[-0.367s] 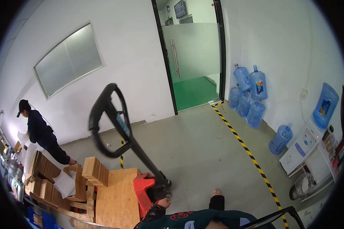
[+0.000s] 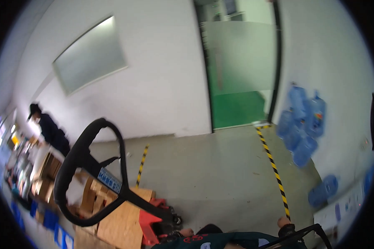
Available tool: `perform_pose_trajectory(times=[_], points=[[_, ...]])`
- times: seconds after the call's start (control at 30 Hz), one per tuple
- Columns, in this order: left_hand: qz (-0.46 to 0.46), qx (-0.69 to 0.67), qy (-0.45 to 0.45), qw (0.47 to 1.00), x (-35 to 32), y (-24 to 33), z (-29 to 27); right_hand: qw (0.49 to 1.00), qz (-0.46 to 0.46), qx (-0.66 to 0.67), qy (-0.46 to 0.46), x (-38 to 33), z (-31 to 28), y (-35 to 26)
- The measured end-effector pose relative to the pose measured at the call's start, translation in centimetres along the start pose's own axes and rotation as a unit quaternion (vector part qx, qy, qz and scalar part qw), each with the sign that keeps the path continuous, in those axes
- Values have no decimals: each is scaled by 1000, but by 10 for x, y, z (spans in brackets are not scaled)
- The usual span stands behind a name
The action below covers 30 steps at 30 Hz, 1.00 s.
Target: Packing bagged metal components into a cardboard box and cutting foam cushioning.
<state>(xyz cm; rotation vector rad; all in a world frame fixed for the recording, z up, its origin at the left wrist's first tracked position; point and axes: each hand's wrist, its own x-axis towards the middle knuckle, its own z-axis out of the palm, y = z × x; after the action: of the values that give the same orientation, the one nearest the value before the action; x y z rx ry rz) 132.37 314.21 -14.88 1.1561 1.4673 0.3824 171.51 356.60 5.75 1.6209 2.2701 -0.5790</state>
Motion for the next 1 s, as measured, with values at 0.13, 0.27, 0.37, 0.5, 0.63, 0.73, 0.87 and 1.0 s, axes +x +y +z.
perform_pose_trajectory(times=[0.13,0.27,0.37,0.5,0.63,0.73,0.87,1.0], points=[[-235,-33,183,954,-10,135,-68,974,-149,75,152,150,-37,-50],[-259,-48,295,919,20,105,-99,953,-264,141,38,286,-22,-152],[-285,-64,360,886,35,84,-155,926,-312,131,-166,276,-42,-252],[-324,-82,400,853,49,71,-185,902,-298,30,-310,265,-102,-323],[-346,-104,436,824,48,101,-260,907,-337,10,-254,309,-109,-382],[-321,-245,489,774,49,121,-323,901,-381,-1,-206,371,-112,-432],[-342,-293,525,722,54,113,-365,885,-436,-37,-160,473,-103,-465],[-396,-329,528,676,40,112,-383,862,-490,-54,-118,580,-80,-503]])
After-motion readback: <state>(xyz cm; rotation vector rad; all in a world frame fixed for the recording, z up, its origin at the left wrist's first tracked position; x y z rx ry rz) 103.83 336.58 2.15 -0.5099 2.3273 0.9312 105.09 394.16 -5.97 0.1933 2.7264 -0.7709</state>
